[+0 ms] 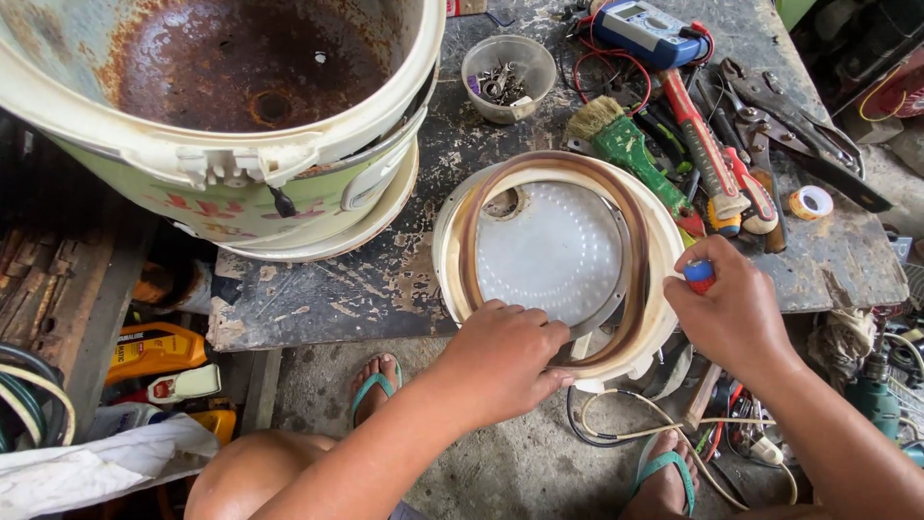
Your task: A person disassembles and adjusts the lid assembly of a rice cooker on a repair bench using a screwdriver.
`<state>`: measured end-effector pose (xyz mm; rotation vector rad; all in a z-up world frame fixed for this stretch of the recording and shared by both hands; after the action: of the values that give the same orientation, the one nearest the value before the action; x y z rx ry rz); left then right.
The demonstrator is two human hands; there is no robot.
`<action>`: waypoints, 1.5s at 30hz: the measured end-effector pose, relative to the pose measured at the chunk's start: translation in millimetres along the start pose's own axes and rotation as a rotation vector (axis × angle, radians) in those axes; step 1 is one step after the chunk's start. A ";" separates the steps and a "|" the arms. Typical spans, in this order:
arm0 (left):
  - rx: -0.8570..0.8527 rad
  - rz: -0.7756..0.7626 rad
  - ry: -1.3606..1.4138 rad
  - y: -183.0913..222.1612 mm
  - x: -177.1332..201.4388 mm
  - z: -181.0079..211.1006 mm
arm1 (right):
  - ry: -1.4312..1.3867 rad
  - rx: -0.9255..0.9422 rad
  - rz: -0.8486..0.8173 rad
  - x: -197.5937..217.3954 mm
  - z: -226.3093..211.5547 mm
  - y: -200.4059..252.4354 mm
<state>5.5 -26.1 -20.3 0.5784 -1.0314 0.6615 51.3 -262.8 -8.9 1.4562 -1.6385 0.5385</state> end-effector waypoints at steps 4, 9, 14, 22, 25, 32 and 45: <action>0.018 -0.066 -0.002 -2.9 1.4 3.8 | -0.005 -0.027 -0.047 2.9 -1.8 1.9; -0.029 -0.018 -0.004 -6.1 -0.5 9.4 | 0.074 0.026 -0.070 3.9 5.2 -0.3; -0.062 0.052 0.040 -8.2 -4.8 15.0 | 0.015 0.024 -0.085 0.8 16.8 -4.0; -0.043 0.124 0.114 -8.8 -22.7 28.1 | -0.045 0.047 -0.092 -1.4 28.8 -0.4; -0.088 0.323 0.069 -7.3 -17.9 32.7 | 0.089 0.183 -0.014 -0.6 35.7 1.1; -0.056 0.379 0.224 -4.0 -2.0 33.6 | 0.271 0.761 0.025 -4.9 39.8 7.2; -0.068 0.040 0.003 -2.1 -16.4 13.1 | 0.383 0.761 -0.161 5.6 47.2 8.4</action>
<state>-6.4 -40.4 -30.1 0.4984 -1.0606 0.6597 29.0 -301.1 -28.1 1.8423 -1.0309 1.3523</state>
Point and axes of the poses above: each hand's wrist, its own y-axis away from the middle knuckle, its own x-axis out of the back of the hand, z = x × y, the point moved 2 cm from there along -y, towards the middle knuckle, and after that the axes turned 1 degree about -x, right-handed, at the moved point
